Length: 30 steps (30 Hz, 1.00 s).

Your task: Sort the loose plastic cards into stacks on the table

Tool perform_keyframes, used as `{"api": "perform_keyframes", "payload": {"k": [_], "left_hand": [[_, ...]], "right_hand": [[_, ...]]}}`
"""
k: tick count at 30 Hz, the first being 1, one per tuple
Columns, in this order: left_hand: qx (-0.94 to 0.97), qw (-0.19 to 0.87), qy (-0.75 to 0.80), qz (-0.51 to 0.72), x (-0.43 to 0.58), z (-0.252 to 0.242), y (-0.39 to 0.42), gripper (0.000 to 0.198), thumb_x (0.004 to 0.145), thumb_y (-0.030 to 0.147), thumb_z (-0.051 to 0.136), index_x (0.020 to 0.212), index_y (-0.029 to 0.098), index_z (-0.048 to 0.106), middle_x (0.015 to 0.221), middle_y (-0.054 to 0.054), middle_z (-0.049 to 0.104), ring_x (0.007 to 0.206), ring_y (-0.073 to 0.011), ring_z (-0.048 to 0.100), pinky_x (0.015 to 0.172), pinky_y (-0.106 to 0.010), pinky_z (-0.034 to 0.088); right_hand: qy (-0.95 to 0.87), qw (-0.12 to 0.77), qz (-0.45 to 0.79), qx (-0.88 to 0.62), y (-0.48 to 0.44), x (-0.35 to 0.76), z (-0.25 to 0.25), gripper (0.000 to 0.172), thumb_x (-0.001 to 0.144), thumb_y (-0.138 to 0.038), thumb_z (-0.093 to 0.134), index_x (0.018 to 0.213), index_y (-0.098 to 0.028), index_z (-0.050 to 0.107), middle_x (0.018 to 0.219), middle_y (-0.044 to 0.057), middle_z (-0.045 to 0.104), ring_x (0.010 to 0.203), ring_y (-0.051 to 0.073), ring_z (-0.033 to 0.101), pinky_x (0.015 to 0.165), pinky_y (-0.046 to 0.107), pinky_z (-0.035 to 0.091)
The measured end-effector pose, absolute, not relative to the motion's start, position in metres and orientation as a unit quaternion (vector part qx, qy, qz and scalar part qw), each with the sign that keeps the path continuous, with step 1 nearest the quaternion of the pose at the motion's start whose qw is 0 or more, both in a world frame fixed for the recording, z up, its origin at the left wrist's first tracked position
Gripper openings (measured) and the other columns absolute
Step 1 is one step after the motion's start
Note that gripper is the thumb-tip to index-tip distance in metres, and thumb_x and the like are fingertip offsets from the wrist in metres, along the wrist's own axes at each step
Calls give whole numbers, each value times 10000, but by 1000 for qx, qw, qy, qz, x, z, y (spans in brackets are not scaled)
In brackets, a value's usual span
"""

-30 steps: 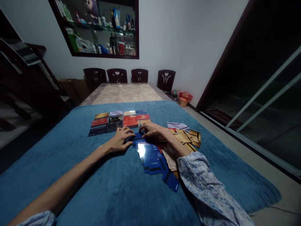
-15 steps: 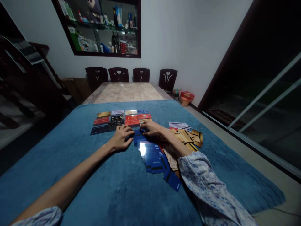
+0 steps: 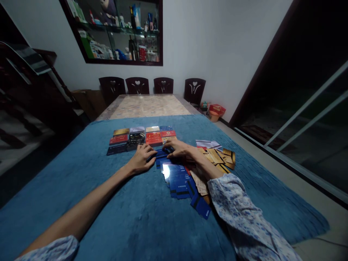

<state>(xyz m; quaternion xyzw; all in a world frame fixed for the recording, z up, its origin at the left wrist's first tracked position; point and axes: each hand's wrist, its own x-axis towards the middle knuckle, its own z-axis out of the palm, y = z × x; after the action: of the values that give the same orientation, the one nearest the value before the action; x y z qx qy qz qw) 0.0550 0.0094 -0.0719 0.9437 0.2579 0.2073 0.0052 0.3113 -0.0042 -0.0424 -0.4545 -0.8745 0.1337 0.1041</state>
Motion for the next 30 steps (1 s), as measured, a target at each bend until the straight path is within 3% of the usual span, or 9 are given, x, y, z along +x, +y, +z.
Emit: {"api": "perform_keyframes", "payload": {"k": [13, 18, 23, 30], "left_hand": [[924, -37, 255, 284, 53, -80, 20, 312, 1007, 266, 414, 1024, 170, 710, 947, -96, 745, 931, -237, 587, 830, -404, 374], [913, -24, 265, 308, 50, -84, 26, 303, 972, 181, 418, 1142, 169, 668, 935, -91, 726, 907, -232, 597, 808, -385, 381], [911, 1, 278, 306, 49, -83, 25, 431, 908, 108, 419, 1298, 166, 595, 1044, -107, 715, 933, -242, 600, 834, -387, 401], [909, 12, 306, 283, 50, -80, 20, 411, 868, 105, 457, 1248, 165, 600, 1079, -112, 713, 983, -259, 613, 870, -395, 418]], "right_hand": [[-883, 173, 102, -425, -4, 306, -41, 326, 838, -127, 588, 1105, -172, 769, 1014, 89, 744, 932, 190, 659, 820, 262, 457], [-867, 189, 93, -452, -6, 303, -42, 267, 802, -129, 576, 988, -182, 760, 938, 55, 748, 863, 192, 659, 734, 248, 425], [-856, 219, 94, -458, -7, 299, -45, 340, 824, -113, 555, 1135, -196, 666, 950, 46, 730, 866, 171, 645, 740, 241, 401], [-839, 171, 43, -515, -15, 293, -43, 370, 872, -172, 546, 1236, -227, 581, 901, 41, 720, 802, 198, 633, 686, 256, 362]]}}
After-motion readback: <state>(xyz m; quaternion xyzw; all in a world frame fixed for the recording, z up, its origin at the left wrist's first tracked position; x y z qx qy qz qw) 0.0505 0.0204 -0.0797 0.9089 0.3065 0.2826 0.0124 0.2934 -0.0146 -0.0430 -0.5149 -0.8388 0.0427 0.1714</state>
